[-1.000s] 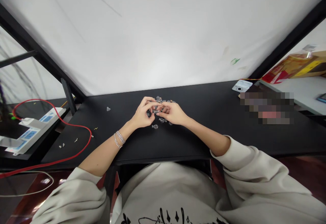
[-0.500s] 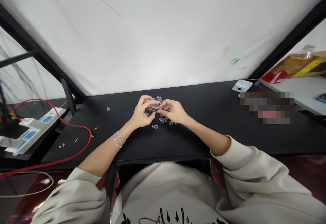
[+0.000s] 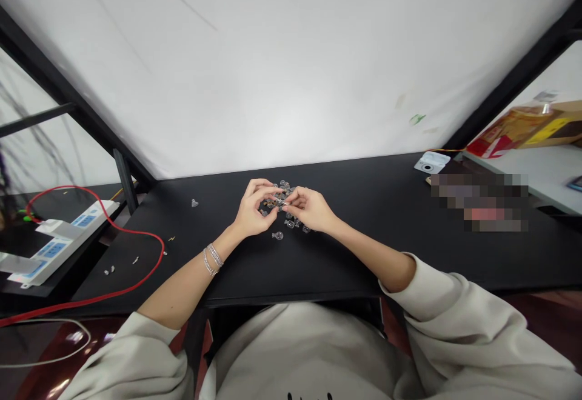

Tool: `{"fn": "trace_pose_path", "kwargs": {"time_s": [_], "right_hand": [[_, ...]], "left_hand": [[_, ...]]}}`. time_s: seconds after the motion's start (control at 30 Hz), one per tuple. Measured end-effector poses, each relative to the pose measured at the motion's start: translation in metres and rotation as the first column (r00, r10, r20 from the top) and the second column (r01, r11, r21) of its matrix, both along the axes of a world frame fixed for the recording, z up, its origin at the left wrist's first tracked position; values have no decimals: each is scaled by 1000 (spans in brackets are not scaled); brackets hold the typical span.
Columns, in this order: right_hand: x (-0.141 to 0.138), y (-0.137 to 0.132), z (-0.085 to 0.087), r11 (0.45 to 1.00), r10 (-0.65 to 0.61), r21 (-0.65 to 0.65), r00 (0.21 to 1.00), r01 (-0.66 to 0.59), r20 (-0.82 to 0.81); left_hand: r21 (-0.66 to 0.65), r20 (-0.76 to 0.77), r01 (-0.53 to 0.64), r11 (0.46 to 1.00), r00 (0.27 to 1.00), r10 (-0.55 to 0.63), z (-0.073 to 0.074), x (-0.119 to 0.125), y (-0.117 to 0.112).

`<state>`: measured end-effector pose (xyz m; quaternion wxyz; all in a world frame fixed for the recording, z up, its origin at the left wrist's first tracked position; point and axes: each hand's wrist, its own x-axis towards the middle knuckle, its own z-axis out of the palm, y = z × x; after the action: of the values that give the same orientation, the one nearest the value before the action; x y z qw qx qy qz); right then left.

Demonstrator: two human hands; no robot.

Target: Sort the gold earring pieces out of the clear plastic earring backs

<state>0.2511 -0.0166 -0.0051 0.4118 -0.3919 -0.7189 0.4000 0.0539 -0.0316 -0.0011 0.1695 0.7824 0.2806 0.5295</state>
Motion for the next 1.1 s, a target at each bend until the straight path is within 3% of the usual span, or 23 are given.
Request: {"fn": "trace_pose_path", "kwargs": {"time_s": [0.3, 1.1], "right_hand": [[-3, -5, -4, 995, 46, 82, 998, -49, 34], [-9, -10, -10, 971, -38, 238, 993, 10, 115]], "left_hand": [[-35, 35, 30, 999, 999, -29, -1, 1, 1], [-99, 140, 84, 992, 988, -70, -6, 9, 1]]}}
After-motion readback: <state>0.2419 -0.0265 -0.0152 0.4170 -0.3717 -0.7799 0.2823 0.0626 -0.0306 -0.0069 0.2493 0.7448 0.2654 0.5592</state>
